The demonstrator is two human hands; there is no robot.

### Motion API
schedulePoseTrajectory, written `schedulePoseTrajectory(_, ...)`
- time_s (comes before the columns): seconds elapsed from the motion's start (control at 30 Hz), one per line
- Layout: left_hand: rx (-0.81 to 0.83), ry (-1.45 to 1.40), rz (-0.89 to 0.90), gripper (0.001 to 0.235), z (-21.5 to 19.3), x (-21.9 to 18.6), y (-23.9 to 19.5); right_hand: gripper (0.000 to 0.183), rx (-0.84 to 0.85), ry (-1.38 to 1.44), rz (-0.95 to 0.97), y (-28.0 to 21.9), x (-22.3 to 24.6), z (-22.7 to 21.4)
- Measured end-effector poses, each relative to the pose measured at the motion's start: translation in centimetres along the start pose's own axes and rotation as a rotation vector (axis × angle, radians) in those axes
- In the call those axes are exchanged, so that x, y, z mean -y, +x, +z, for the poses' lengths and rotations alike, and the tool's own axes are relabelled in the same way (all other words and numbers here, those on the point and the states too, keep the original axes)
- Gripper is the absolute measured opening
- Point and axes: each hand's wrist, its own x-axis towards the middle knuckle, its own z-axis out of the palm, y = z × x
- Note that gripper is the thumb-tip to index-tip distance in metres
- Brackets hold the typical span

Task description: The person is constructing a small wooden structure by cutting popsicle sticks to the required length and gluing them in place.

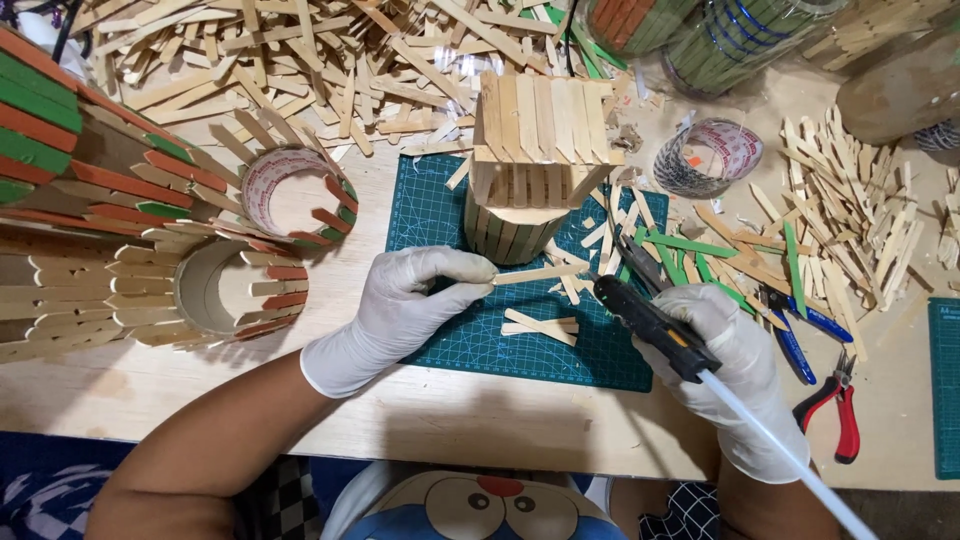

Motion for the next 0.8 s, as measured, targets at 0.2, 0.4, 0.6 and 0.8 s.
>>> schedulePoseTrajectory(0.2, 0.044, -0.02, 0.155, 0.017, -0.4, 1.9, -0.5, 0.03, -0.008, 0.046, 0.045, -0.3, 1.7, 1.9)
schedulePoseTrajectory(0.4, 0.033, -0.046, 0.005, 0.017, -0.1, 1.7, -0.6, 0.038, -0.277, -1.554, -0.406, 0.6, 5.4, -1.9)
schedulePoseTrajectory(0.6, -0.01, -0.038, -0.073, 0.019, 0.2, 1.6, -0.9, 0.055, -0.325, -1.691, -0.336, 7.3, 8.1, -9.0)
schedulePoseTrajectory(0.8, -0.042, -0.073, -0.17, 0.02, 0.2, 1.3, -0.5, 0.048, -0.302, -1.631, -0.498, 10.7, 8.4, -10.1)
